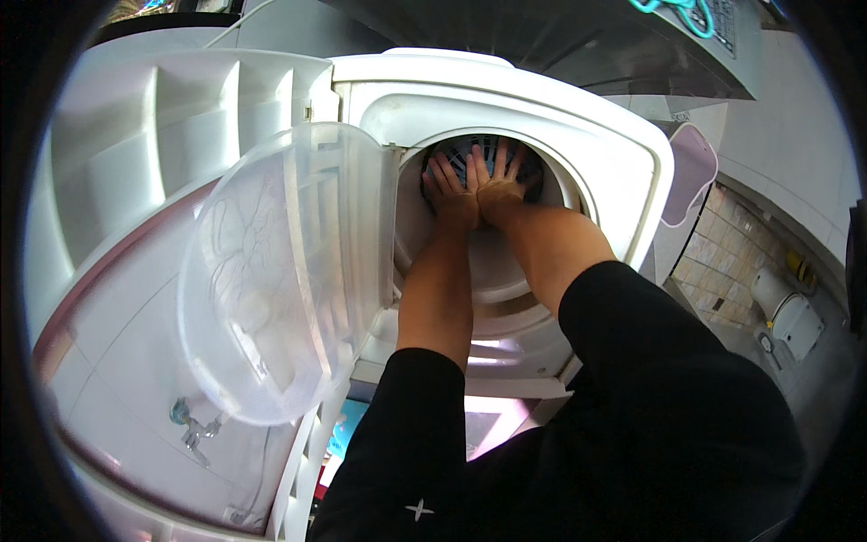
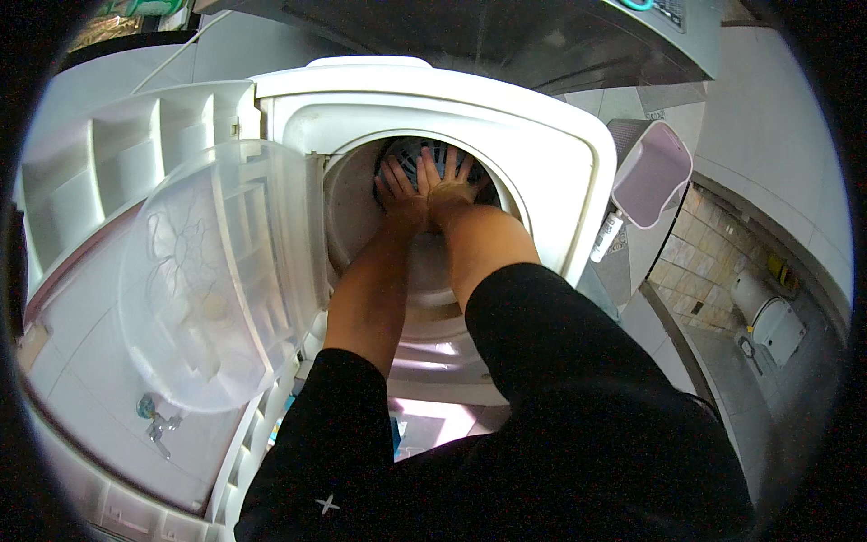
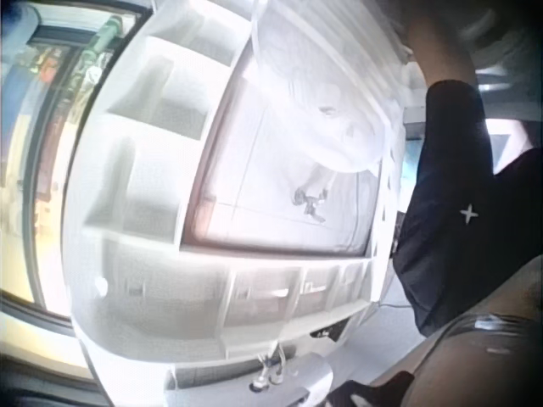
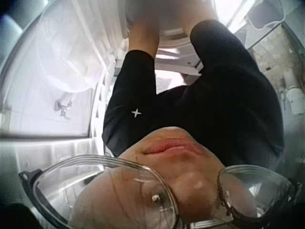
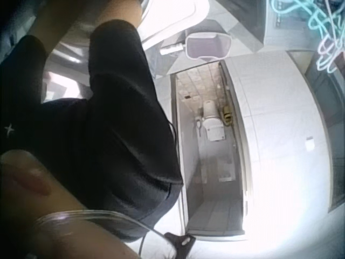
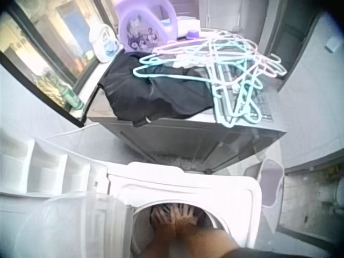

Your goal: The person transfers laundry from a basket into a washing machine tub, then moves the clothes into the adjacent spin dryer tub, presses them down, and operates the machine controls.

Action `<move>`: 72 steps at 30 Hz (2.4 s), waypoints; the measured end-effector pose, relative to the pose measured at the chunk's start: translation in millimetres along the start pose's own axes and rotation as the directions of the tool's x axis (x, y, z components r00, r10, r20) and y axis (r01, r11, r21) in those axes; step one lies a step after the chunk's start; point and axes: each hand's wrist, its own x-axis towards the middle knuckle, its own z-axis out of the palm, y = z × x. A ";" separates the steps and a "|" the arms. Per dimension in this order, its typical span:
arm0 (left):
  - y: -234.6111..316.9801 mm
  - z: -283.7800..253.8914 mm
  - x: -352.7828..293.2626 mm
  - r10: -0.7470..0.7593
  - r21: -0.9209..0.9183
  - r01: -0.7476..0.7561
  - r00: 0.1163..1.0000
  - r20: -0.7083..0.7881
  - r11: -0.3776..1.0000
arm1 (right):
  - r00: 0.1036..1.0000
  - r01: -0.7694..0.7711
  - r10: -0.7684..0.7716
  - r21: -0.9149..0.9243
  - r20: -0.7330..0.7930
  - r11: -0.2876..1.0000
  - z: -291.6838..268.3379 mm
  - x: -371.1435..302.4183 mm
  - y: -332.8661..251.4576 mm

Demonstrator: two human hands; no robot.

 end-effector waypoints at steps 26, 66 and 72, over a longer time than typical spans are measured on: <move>3.7 -42.6 16.8 -0.084 0.494 0.166 0.980 -0.183 0.854 | 0.961 -0.138 0.095 0.152 0.261 0.979 -104.3 -53.7 -10.6; 200.7 -343.5 -137.2 -0.797 -0.327 0.740 0.461 -0.390 0.588 | 0.678 0.612 -0.734 -0.521 -0.040 0.594 -128.7 -114.2 37.8; 204.4 -346.2 -133.8 -0.842 -0.307 0.797 0.419 -0.340 0.521 | 0.883 0.469 -0.384 -0.513 0.270 0.718 -119.4 -78.7 14.0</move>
